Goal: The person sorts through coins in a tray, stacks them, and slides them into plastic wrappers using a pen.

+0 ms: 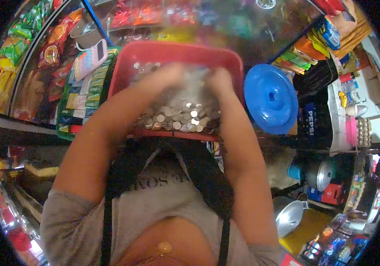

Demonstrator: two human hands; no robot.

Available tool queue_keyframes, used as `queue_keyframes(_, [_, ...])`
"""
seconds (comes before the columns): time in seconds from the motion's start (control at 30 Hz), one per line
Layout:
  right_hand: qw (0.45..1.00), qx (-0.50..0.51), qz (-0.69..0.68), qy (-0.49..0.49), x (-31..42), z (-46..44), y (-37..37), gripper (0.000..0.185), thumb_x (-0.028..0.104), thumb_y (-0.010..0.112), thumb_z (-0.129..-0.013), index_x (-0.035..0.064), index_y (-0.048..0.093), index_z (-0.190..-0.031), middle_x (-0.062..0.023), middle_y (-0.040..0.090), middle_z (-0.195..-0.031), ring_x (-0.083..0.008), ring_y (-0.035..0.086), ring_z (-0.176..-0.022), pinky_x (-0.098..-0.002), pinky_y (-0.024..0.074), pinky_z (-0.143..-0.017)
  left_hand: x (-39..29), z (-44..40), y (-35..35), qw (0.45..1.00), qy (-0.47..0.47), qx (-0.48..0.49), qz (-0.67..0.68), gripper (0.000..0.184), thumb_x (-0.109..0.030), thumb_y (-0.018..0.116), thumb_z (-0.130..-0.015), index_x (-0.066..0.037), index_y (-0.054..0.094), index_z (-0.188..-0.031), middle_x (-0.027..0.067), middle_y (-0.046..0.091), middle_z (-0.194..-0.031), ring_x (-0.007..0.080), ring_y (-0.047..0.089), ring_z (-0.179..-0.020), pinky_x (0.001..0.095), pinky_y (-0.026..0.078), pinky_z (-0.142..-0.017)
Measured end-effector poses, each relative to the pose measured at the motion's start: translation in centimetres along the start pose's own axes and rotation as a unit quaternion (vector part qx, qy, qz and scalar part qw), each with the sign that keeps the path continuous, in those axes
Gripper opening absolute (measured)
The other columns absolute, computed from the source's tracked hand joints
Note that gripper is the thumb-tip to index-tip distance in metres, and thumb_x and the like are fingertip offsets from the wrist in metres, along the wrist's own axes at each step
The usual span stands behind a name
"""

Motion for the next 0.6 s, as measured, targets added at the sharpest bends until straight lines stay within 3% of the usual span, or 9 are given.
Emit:
queue_keyframes(0.1, [0.922, -0.031, -0.376, 0.089, 0.4, 0.2, -0.5, 0.010, 0.014, 0.067, -0.075, 0.0092, 0.059, -0.076, -0.0065, 0.061, -0.075, -0.0236, 0.055, -0.061, -0.0347, 0.0455, -0.055, 0.1, 4.5, -5.5, 0.994, -0.111, 0.011, 0.013, 0.045, -0.032, 0.077, -0.074, 0.003, 0.068, -0.101, 0.0221, 0.069, -0.096, 0.0332, 0.068, -0.093, 0.0431, 0.054, -0.080])
queue_keyframes(0.13, [0.852, -0.027, -0.508, 0.122, 0.8, 0.4, -1.0, 0.010, 0.012, 0.066, -0.077, 0.0102, 0.056, -0.076, -0.0046, 0.060, -0.076, -0.0201, 0.052, -0.059, -0.0329, 0.0425, -0.051, -0.1, 6.4, -7.4, 0.987, -0.160, 0.010, 0.029, 0.040, -0.031, 0.075, -0.076, 0.002, 0.069, -0.097, 0.0205, 0.069, -0.091, 0.0314, 0.069, -0.089, 0.0426, 0.055, -0.075])
queue_keyframes(0.2, [0.661, -0.024, -0.729, 0.178, 2.6, 1.0, -3.1, 0.013, 0.008, 0.065, -0.079, 0.0123, 0.052, -0.077, -0.0009, 0.056, -0.078, -0.0131, 0.046, -0.055, -0.0295, 0.0366, -0.044, 2.7, 7.2, -7.1, 0.953, -0.032, 0.000, 0.300, 0.029, -0.027, 0.072, -0.080, -0.001, 0.066, -0.089, 0.0129, 0.064, -0.078, 0.0238, 0.066, -0.076, 0.0379, 0.052, -0.061])
queue_keyframes(0.3, [0.805, -0.004, -0.568, 0.174, 2.9, 1.2, -4.2, 0.011, 0.006, 0.062, -0.083, 0.0113, 0.057, -0.091, 0.0001, 0.055, -0.078, -0.0100, 0.046, -0.057, -0.0268, 0.0327, -0.042, 1.5, 8.4, -6.4, 0.809, -0.020, 0.001, 0.587, 0.022, -0.024, 0.069, -0.085, -0.005, 0.060, -0.081, 0.0035, 0.053, -0.066, 0.0143, 0.057, -0.059, 0.0312, 0.043, -0.045])
queue_keyframes(0.37, [0.909, 0.001, -0.392, 0.143, 2.4, 0.8, -3.9, 0.011, 0.006, 0.061, -0.084, 0.0085, 0.060, -0.095, -0.0009, 0.059, -0.079, -0.0107, 0.051, -0.062, -0.0271, 0.0376, -0.047, 1.0, 8.8, -5.7, 0.801, -0.030, 0.015, 0.598, 0.023, -0.026, 0.069, -0.087, -0.007, 0.058, -0.082, 0.0010, 0.049, -0.063, 0.0118, 0.052, -0.052, 0.0296, 0.038, -0.040])
queue_keyframes(0.43, [0.999, 0.002, -0.037, 0.014, 3.3, 1.0, -4.3, 0.015, 0.008, 0.060, -0.083, 0.0062, 0.066, -0.097, -0.0086, 0.068, -0.085, -0.0205, 0.064, -0.073, -0.0323, 0.0499, -0.065, 1.0, 8.7, -5.1, 0.879, -0.018, 0.033, 0.476, 0.025, -0.030, 0.070, -0.086, -0.007, 0.060, -0.085, 0.0022, 0.052, -0.065, 0.0128, 0.052, -0.052, 0.0310, 0.039, -0.041])
queue_keyframes(0.47, [0.985, -0.007, 0.169, -0.016, 3.4, 1.4, -4.0, 0.017, 0.009, 0.059, -0.083, 0.0049, 0.068, -0.097, -0.0120, 0.071, -0.089, -0.0252, 0.068, -0.079, -0.0351, 0.0529, -0.071, 1.3, 8.7, -4.7, 0.908, -0.021, 0.045, 0.416, 0.026, -0.031, 0.070, -0.085, -0.007, 0.062, -0.087, 0.0030, 0.054, -0.067, 0.0134, 0.053, -0.054, 0.0318, 0.041, -0.044])
queue_keyframes(0.53, [0.965, 0.044, 0.260, 0.015, 3.3, 2.3, -3.0, 0.021, 0.013, 0.060, -0.082, 0.0030, 0.068, -0.098, -0.0163, 0.070, -0.095, -0.0311, 0.068, -0.087, -0.0400, 0.0530, -0.078, -0.1, 10.0, -5.8, 0.943, -0.071, 0.084, 0.314, 0.024, -0.032, 0.070, -0.082, -0.008, 0.066, -0.089, 0.0055, 0.060, -0.074, 0.0150, 0.058, -0.066, 0.0340, 0.048, -0.056])
queue_keyframes(0.6, [0.936, 0.100, 0.335, 0.037, 2.8, 2.7, -1.8, 0.024, 0.017, 0.061, -0.081, 0.0016, 0.069, -0.097, -0.0187, 0.070, -0.097, -0.0342, 0.068, -0.091, -0.0428, 0.0530, -0.082, 0.4, 9.8, -5.2, 0.953, -0.012, 0.069, 0.295, 0.025, -0.031, 0.071, -0.082, -0.008, 0.068, -0.089, 0.0047, 0.063, -0.071, 0.0157, 0.057, -0.060, 0.0352, 0.048, -0.052])
Point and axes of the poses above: each hand's wrist, its own z-axis away from the middle knuckle, its own y-axis out of the palm, x = y × z, the point moved 5 cm from there along -z, towards the middle knuckle
